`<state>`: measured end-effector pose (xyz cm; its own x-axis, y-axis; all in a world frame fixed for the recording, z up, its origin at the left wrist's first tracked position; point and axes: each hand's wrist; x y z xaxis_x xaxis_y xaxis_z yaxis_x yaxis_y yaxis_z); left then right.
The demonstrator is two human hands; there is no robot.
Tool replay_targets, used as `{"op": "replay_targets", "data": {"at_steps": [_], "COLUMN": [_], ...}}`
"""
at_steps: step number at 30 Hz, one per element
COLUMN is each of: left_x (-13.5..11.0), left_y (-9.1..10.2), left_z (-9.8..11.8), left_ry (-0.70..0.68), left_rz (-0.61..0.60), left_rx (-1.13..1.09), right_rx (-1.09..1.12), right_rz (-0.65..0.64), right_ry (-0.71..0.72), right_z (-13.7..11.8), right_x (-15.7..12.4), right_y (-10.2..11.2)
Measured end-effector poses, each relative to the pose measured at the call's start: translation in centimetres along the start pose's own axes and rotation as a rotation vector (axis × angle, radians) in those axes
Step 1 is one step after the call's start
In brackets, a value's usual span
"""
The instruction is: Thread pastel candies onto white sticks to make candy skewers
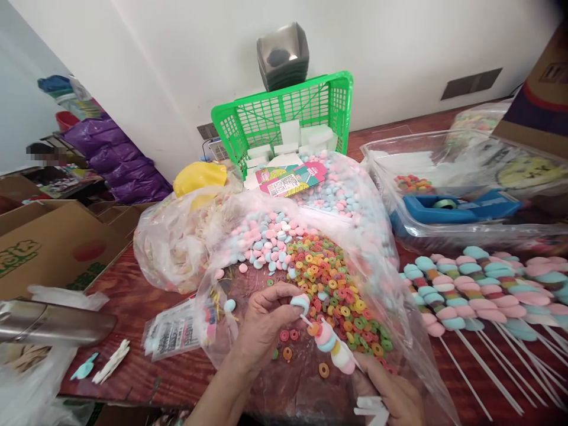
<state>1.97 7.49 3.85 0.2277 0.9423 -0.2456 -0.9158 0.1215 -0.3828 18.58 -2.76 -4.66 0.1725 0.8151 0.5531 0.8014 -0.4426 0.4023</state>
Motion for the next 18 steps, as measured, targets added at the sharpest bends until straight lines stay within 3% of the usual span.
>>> {"op": "replay_targets", "data": {"at_steps": [5,12,18], "left_x": [-0.3,-1.8,-2.7], "left_y": [-0.6,-0.2,1.0], "left_z": [-0.5,0.6,1.2], "left_ry": [-0.095,-0.303,-0.233], "left_rz": [-0.056,-0.07,-0.112], "left_rx": [0.007,0.286,0.275], "right_rx": [0.023,-0.007,-0.099], "right_rz": [-0.102,-0.149,-0.135], "right_ry": [0.123,0.163,0.113], "right_z": [0.6,-0.2,-1.4], "right_x": [0.9,1.7,1.9], "right_y": [1.2,1.3,1.2]}}
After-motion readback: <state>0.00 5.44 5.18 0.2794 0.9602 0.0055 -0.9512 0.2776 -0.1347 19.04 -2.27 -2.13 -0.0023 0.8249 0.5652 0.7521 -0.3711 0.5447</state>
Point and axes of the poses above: each hand's wrist, its own x-axis towards the middle knuckle, its own y-axis out of the back of the hand, z = x × y, and after that the axes turned 3 degrees about -x, right-handed
